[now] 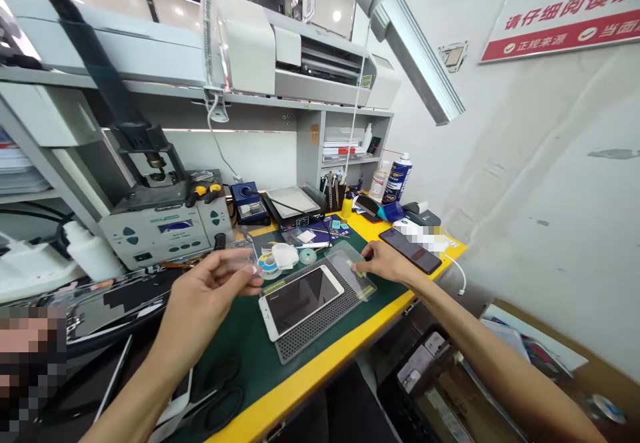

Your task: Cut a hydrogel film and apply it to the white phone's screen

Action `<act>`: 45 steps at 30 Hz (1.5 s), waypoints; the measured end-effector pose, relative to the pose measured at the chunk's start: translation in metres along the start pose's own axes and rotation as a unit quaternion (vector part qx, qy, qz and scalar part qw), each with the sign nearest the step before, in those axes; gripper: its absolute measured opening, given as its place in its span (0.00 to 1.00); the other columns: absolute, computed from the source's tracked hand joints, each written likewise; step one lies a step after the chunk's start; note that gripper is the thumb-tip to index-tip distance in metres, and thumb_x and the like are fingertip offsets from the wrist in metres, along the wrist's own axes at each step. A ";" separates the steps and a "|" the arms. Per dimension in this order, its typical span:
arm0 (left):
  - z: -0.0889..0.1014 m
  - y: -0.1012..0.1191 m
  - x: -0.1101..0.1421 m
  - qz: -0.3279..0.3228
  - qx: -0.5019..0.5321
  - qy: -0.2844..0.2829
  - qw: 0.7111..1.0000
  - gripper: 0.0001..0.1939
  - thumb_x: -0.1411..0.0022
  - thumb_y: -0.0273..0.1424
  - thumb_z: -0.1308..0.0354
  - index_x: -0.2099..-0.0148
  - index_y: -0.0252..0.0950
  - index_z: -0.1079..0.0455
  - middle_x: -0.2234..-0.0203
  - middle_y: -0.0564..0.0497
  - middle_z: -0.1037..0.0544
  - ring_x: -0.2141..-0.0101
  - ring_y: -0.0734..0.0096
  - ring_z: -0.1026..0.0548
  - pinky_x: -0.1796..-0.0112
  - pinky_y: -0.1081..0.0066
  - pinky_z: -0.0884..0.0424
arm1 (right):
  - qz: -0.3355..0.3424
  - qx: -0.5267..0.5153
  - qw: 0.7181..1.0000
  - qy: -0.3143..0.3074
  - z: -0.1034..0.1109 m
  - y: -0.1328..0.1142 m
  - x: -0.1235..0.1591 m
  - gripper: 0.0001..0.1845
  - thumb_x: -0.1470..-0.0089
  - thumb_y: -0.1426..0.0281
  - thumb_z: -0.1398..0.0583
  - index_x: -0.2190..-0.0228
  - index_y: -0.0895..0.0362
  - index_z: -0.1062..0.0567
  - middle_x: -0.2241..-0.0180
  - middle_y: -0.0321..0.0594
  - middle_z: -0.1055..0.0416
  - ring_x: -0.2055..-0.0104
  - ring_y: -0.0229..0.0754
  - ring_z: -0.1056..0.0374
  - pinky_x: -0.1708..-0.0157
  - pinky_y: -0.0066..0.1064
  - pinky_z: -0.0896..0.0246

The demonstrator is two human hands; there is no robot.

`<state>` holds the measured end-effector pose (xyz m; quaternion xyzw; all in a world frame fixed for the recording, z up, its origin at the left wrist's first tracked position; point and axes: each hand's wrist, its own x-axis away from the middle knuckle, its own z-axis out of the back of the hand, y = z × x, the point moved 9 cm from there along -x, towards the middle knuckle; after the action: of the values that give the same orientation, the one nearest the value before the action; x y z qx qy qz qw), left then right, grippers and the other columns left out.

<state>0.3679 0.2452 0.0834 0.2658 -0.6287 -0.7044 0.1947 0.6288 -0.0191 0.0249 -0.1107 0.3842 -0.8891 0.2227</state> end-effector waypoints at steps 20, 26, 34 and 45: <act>-0.004 -0.008 0.002 0.063 0.134 -0.014 0.989 0.21 0.42 0.42 0.28 0.54 0.31 0.19 0.64 0.43 0.16 0.70 0.63 0.18 0.63 0.64 0.17 | 0.208 -0.371 0.905 -0.007 0.000 -0.145 0.066 0.21 0.57 0.63 0.22 0.63 0.56 0.20 0.67 0.41 0.20 0.67 0.43 0.24 0.65 0.36 0.22; 0.001 0.007 0.004 0.014 0.178 0.006 0.984 0.16 0.39 0.41 0.30 0.57 0.33 0.20 0.69 0.50 0.20 0.70 0.71 0.22 0.68 0.74 0.22 | 0.135 -0.408 0.894 -0.123 -0.038 -0.161 0.044 0.19 0.60 0.60 0.21 0.71 0.58 0.19 0.74 0.38 0.22 0.73 0.42 0.24 0.74 0.33 0.24; 0.019 0.011 -0.005 0.028 0.277 0.013 0.960 0.11 0.35 0.34 0.35 0.51 0.40 0.27 0.66 0.53 0.21 0.68 0.68 0.19 0.62 0.66 0.19 | 0.166 -0.386 0.886 -0.194 -0.066 -0.194 0.027 0.18 0.55 0.60 0.23 0.69 0.59 0.19 0.68 0.45 0.17 0.71 0.45 0.20 0.75 0.32 0.23; 0.047 0.011 -0.007 -0.005 0.154 0.108 0.982 0.20 0.50 0.35 0.23 0.55 0.34 0.19 0.62 0.44 0.13 0.64 0.64 0.17 0.62 0.69 0.22 | 0.168 -0.411 0.869 -0.217 -0.086 -0.178 0.022 0.18 0.54 0.63 0.23 0.65 0.57 0.20 0.72 0.41 0.18 0.69 0.48 0.18 0.72 0.32 0.21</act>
<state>0.3436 0.2845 0.0984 0.3700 -0.7035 -0.5677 0.2144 0.5225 0.1326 0.0972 -0.3158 0.6696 -0.5538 0.3810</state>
